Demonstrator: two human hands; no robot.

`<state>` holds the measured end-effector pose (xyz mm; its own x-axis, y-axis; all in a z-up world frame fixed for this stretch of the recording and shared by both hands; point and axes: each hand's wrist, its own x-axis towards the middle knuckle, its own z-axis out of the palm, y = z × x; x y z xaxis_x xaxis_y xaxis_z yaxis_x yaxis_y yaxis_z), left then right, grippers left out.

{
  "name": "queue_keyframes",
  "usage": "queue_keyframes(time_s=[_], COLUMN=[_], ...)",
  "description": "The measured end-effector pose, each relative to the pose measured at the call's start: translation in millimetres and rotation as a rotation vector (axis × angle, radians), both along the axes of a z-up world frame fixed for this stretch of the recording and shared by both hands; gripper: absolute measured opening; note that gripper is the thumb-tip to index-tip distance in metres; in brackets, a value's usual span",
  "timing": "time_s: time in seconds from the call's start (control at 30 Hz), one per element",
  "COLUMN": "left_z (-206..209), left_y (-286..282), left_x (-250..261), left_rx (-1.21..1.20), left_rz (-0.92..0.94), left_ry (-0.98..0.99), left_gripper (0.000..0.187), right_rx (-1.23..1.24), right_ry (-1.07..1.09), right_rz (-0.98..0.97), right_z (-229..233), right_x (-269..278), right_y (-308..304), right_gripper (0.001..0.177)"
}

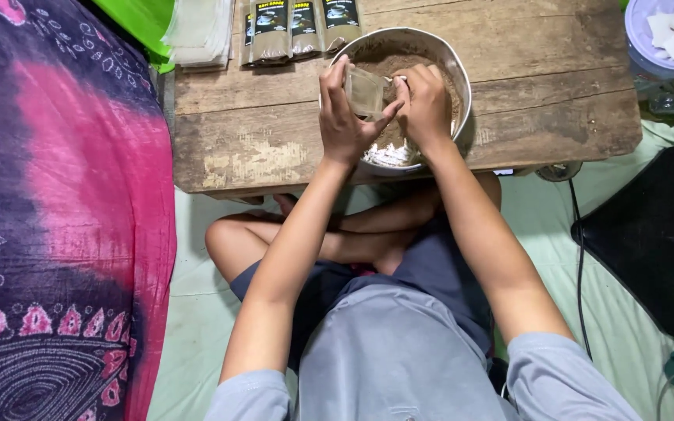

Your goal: Filling small plastic bags with ground coffee powder using a spoon and sealing them.

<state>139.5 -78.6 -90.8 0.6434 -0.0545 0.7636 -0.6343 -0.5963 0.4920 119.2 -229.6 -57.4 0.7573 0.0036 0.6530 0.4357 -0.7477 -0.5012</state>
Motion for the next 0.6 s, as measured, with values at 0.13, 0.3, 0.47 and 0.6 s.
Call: queue_keyframes(time_s=[0.13, 0.3, 0.47, 0.6], left_z=[-2, 19, 13, 9], left_y=[-3, -1, 2, -2], left_x=[-10, -15, 7, 16], left_rx=[0.05, -0.018, -0.016, 0.015], left_rz=[0.062, 0.004, 0.015, 0.028], left_ry=[0.021, 0.011, 0.01, 0.012], left_gripper=[0.103, 0.101, 0.108, 0.102], right_rx=[-0.123, 0.032, -0.05, -0.023], right_ry=[0.169, 0.048, 0.187, 0.129], right_rz=[-0.01, 0.064, 0.032, 0.053], right_z=[-24, -13, -23, -13], right_x=[-1, -4, 11, 14], right_y=[-9, -9, -13, -14], right_gripper=[0.018, 0.014, 0.019, 0.013])
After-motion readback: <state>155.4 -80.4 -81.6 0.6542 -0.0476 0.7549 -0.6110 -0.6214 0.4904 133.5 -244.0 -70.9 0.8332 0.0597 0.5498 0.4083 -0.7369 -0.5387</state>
